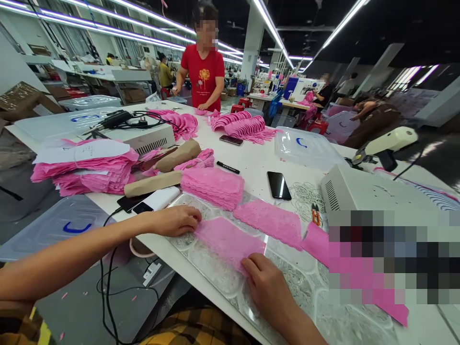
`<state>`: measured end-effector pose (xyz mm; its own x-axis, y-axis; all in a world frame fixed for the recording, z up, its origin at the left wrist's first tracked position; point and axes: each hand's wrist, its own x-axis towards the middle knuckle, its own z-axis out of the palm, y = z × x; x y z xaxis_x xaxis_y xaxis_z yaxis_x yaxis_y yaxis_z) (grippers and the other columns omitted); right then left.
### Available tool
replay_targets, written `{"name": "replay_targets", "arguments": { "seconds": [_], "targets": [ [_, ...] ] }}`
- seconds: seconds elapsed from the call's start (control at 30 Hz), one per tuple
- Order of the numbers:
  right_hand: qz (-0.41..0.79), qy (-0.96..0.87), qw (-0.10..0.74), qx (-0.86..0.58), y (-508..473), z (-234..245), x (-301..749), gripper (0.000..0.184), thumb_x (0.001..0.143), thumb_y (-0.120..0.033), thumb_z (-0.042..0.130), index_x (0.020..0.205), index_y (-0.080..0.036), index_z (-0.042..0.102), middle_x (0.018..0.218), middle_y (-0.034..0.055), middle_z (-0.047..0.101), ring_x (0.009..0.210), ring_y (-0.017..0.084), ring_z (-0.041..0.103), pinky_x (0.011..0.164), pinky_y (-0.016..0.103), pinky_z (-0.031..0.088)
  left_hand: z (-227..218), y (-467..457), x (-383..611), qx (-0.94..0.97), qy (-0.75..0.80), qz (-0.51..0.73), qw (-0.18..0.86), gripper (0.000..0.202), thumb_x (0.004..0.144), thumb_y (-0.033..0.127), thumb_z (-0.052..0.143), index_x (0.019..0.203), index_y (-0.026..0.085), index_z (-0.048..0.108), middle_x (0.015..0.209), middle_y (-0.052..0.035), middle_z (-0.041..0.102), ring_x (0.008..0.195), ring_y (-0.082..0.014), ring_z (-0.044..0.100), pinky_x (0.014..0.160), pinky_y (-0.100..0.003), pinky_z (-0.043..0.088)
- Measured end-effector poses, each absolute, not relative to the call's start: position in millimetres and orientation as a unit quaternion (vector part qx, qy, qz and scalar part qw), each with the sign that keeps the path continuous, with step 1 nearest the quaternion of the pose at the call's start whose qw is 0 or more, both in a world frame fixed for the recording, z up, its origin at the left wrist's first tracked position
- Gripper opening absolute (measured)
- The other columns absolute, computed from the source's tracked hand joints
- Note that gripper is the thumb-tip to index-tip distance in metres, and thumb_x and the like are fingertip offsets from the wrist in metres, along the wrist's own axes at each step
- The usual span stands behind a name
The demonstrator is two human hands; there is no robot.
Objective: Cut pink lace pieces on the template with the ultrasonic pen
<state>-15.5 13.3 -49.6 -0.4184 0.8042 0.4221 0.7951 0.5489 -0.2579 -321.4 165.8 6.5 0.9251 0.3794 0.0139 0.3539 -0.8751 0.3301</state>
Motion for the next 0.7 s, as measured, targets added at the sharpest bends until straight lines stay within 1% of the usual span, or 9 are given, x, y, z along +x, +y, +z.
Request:
{"name": "replay_targets", "arguments": {
  "seconds": [0.07,0.17,0.27,0.33,0.4,0.5,0.57,0.63,0.7],
  "targets": [
    [0.067,-0.844,0.248,-0.472,13,-39,-20,0.027,0.087,-0.013,0.046,0.102,-0.023,0.067,0.096,0.0063,0.070,0.080,0.015,0.067,0.069,0.026,0.056,10,163,-327,0.969,0.191,0.024,0.154,0.015,0.084,0.009,0.061,0.077,0.019,0.069,0.102,-0.0054,0.068,0.087,-0.0171,0.063,0.079,-0.025,0.045],
    [0.153,-0.801,0.263,-0.516,33,-28,-11,0.023,0.091,-0.030,0.049,0.100,-0.025,0.069,0.097,0.0062,0.070,0.077,0.015,0.067,0.069,0.028,0.056,14,166,-312,0.970,0.206,0.021,0.131,0.011,0.085,0.011,0.062,0.078,0.018,0.069,0.098,-0.0048,0.068,0.085,-0.0170,0.064,0.076,-0.024,0.046],
    [0.197,-0.708,0.317,-0.599,70,-30,6,0.028,0.083,-0.042,0.054,0.095,-0.023,0.070,0.089,0.0058,0.070,0.066,0.016,0.063,0.064,0.031,0.054,12,177,-272,0.967,0.232,0.034,0.100,0.014,0.090,0.014,0.056,0.088,0.018,0.069,0.094,-0.0055,0.067,0.086,-0.0177,0.063,0.075,-0.025,0.047],
    [0.196,-0.683,0.328,-0.623,94,-37,16,0.032,0.079,-0.044,0.055,0.094,-0.021,0.070,0.083,0.0059,0.070,0.066,0.017,0.063,0.065,0.032,0.053,9,186,-239,0.966,0.240,0.038,0.081,0.014,0.090,0.014,0.055,0.092,0.017,0.069,0.097,-0.0066,0.067,0.092,-0.0193,0.063,0.079,-0.027,0.047],
    [0.201,-0.672,0.326,-0.634,110,-45,21,0.032,0.075,-0.044,0.055,0.091,-0.020,0.070,0.078,0.0053,0.070,0.066,0.018,0.063,0.064,0.032,0.053,4,195,-211,0.967,0.244,0.035,0.065,0.011,0.089,0.017,0.059,0.093,0.016,0.069,0.101,-0.0082,0.067,0.095,-0.0212,0.063,0.079,-0.028,0.049],
    [0.216,-0.661,0.318,-0.645,119,-53,24,0.031,0.071,-0.043,0.056,0.086,-0.020,0.070,0.075,0.0044,0.070,0.064,0.017,0.063,0.062,0.031,0.052,-3,204,-184,0.971,0.236,0.014,0.044,0.007,0.086,0.016,0.063,0.086,0.015,0.069,0.095,-0.0097,0.068,0.090,-0.0217,0.064,0.078,-0.030,0.049],
    [0.224,-0.655,0.317,-0.649,118,-55,26,0.032,0.070,-0.043,0.056,0.086,-0.020,0.071,0.075,0.0046,0.070,0.064,0.017,0.063,0.063,0.031,0.052,-6,207,-177,0.973,0.230,-0.005,0.033,0.006,0.086,0.014,0.063,0.083,0.013,0.068,0.092,-0.0098,0.068,0.089,-0.0207,0.064,0.081,-0.032,0.050],
    [0.230,-0.649,0.320,-0.651,117,-56,27,0.033,0.070,-0.043,0.054,0.086,-0.020,0.071,0.076,0.0049,0.070,0.065,0.017,0.063,0.064,0.031,0.052,-9,208,-176,0.973,0.227,-0.026,0.022,0.008,0.091,0.018,0.062,0.088,0.013,0.067,0.095,-0.0081,0.068,0.090,-0.0190,0.064,0.085,-0.034,0.051],
    [0.236,-0.645,0.323,-0.651,117,-56,29,0.033,0.070,-0.043,0.054,0.086,-0.020,0.072,0.077,0.0048,0.071,0.066,0.018,0.064,0.066,0.031,0.052,-9,209,-177,0.973,0.226,-0.046,0.015,0.014,0.095,0.025,0.060,0.096,0.012,0.065,0.100,-0.0064,0.067,0.093,-0.0177,0.064,0.088,-0.037,0.053]
  ]
}}
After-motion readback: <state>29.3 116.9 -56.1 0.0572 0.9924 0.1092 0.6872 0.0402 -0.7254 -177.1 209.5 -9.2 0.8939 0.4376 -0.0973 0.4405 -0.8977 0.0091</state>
